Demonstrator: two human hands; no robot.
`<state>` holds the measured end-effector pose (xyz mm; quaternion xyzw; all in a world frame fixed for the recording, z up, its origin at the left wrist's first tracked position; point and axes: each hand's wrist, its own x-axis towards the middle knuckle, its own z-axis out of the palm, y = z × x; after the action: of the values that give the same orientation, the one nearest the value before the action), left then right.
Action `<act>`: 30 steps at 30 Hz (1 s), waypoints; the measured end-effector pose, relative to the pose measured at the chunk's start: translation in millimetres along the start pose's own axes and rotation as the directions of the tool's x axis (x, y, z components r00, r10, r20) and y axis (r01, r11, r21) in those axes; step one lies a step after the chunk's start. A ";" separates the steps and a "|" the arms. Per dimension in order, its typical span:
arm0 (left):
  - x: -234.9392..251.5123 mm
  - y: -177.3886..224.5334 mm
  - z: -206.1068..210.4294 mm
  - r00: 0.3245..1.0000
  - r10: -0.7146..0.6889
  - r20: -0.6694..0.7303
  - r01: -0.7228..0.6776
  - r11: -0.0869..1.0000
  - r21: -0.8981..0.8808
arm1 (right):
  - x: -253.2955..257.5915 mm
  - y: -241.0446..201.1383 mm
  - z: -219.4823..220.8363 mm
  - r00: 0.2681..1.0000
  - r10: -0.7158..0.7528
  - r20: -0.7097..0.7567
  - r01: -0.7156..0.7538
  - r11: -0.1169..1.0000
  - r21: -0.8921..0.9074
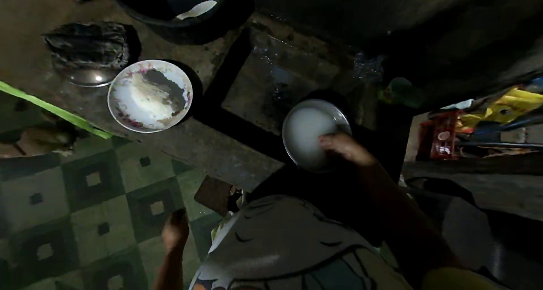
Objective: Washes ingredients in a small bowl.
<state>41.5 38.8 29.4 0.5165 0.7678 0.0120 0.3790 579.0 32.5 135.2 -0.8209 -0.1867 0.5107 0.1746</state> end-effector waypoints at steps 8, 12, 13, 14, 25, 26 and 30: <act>-18.8 -144.1 86.8 0.837 -0.288 0.465 0.280 0.956 0.090 | 6.2 -3.7 4.6 0.995 0.072 -0.065 -0.072 0.997 0.000; -24.8 -90.3 72.7 0.837 -0.201 0.510 0.178 0.980 0.094 | 3.5 -4.4 7.4 0.994 0.084 -0.071 -0.084 0.996 0.002; -24.7 -75.4 67.3 0.849 -0.184 0.496 0.176 0.982 0.064 | 3.4 -4.1 7.2 0.994 0.087 -0.067 -0.087 0.996 0.010; -22.5 -67.4 64.9 0.865 -0.163 0.474 0.171 0.985 0.027 | 3.0 -4.3 7.2 0.994 0.090 -0.064 -0.089 0.996 0.018; -2.6 -51.9 45.5 0.902 -0.154 0.403 0.164 0.986 0.011 | 6.3 -3.0 9.3 0.995 0.087 -0.049 -0.085 0.996 0.034; -6.1 -54.3 45.5 0.898 -0.156 0.412 0.162 0.987 0.019 | 4.3 -5.1 9.5 0.995 0.093 -0.045 -0.092 0.995 0.034; -21.4 -68.0 54.7 0.871 -0.190 0.453 0.203 0.979 0.018 | -4.4 -17.1 3.6 0.998 0.063 0.000 -0.063 0.996 0.061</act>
<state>24.6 -30.4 -25.3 0.4187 0.7066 -0.1356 0.5541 571.7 45.5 145.3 -0.8212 -0.1448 0.5206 0.1834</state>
